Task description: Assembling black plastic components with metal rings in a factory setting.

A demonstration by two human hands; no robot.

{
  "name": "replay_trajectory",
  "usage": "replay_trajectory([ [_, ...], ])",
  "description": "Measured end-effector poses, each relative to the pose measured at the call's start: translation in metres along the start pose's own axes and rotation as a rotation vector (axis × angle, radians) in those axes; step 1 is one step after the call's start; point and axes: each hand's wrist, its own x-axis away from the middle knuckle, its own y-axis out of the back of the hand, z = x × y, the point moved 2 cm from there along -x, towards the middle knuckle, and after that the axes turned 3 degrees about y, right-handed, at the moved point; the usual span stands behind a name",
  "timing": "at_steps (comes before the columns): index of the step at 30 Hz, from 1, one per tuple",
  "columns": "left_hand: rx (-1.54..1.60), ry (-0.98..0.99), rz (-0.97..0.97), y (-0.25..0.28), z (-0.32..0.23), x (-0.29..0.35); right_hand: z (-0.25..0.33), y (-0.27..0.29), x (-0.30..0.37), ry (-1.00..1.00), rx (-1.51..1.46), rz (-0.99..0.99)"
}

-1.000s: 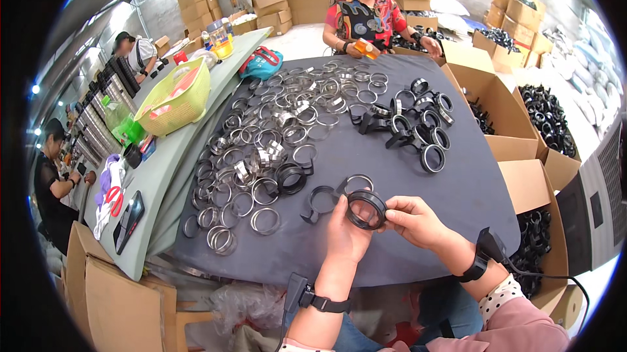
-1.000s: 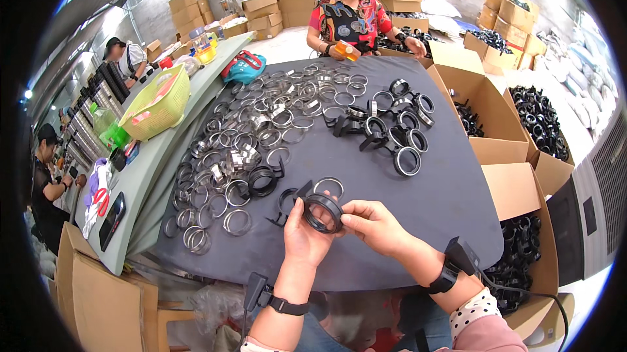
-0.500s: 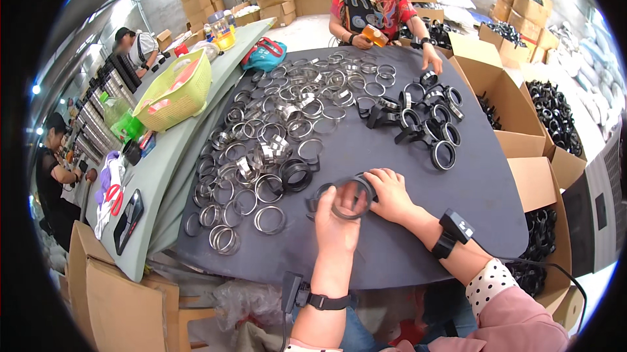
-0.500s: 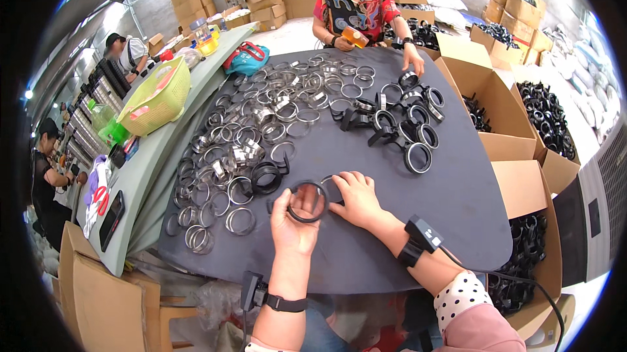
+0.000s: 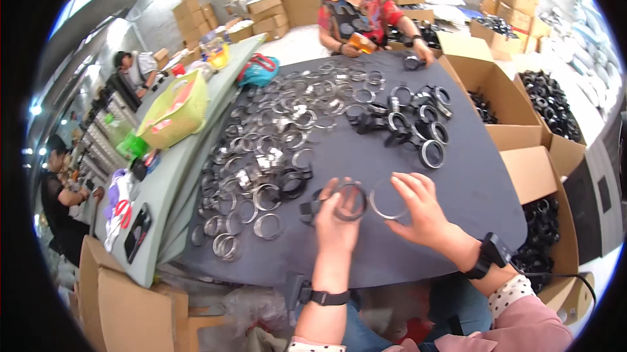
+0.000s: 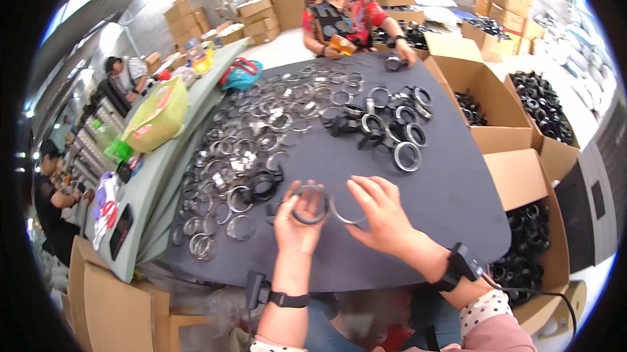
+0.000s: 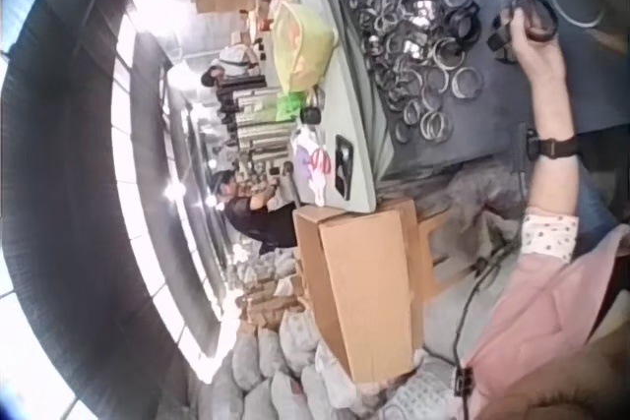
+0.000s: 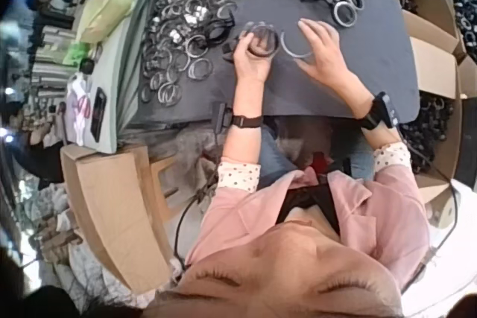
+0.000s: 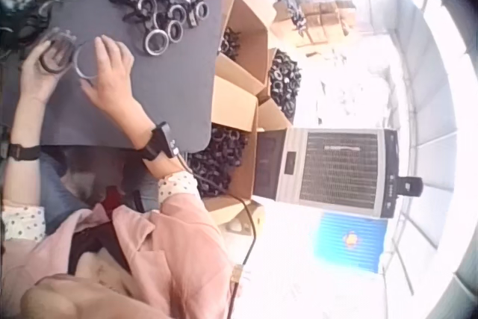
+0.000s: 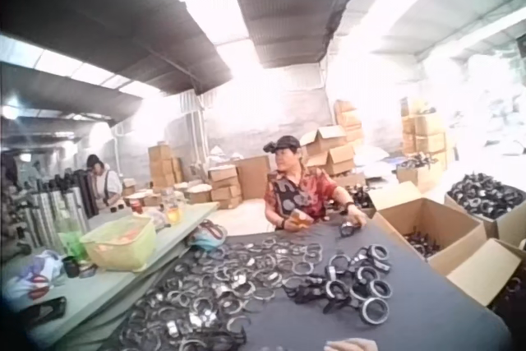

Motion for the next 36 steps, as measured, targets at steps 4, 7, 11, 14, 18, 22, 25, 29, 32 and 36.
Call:
replay_trajectory([
  [4, 0.113, -0.017, 0.113, 0.022, 0.007, -0.002, 0.008, -0.001, 0.018, -0.089, -0.047, 0.081],
  [7, 0.054, -0.058, 0.192, 0.017, 0.033, -0.017, -0.016, 0.017, 0.063, -0.314, 0.001, 0.154],
  [11, 0.109, 0.046, 0.139, 0.007, 0.023, -0.005, -0.038, 0.021, 0.085, -0.29, 0.033, 0.25],
  [14, 0.092, 0.026, 0.135, 0.012, 0.018, -0.002, -0.038, 0.011, 0.089, -0.159, 0.152, 0.313],
  [18, 0.094, 0.031, 0.133, 0.012, 0.02, -0.004, -0.018, 0.005, 0.09, -0.06, 0.152, 0.484],
  [22, 0.092, 0.051, 0.122, 0.011, 0.022, -0.005, 0.002, 0.01, 0.088, -0.002, 0.067, 0.542],
  [25, 0.096, 0.044, 0.129, 0.012, 0.023, -0.004, 0.008, 0.012, 0.092, 0.044, -0.019, 0.448],
  [29, 0.09, 0.063, 0.143, 0.011, 0.025, -0.003, 0.014, 0.008, 0.101, 0.117, -0.108, 0.318],
  [32, 0.094, 0.07, 0.139, 0.009, 0.027, -0.002, 0.013, 0.008, 0.109, 0.143, -0.127, 0.284],
  [36, 0.098, 0.073, 0.105, 0.011, 0.028, -0.002, 0.013, 0.011, 0.11, 0.123, -0.213, 0.365],
])
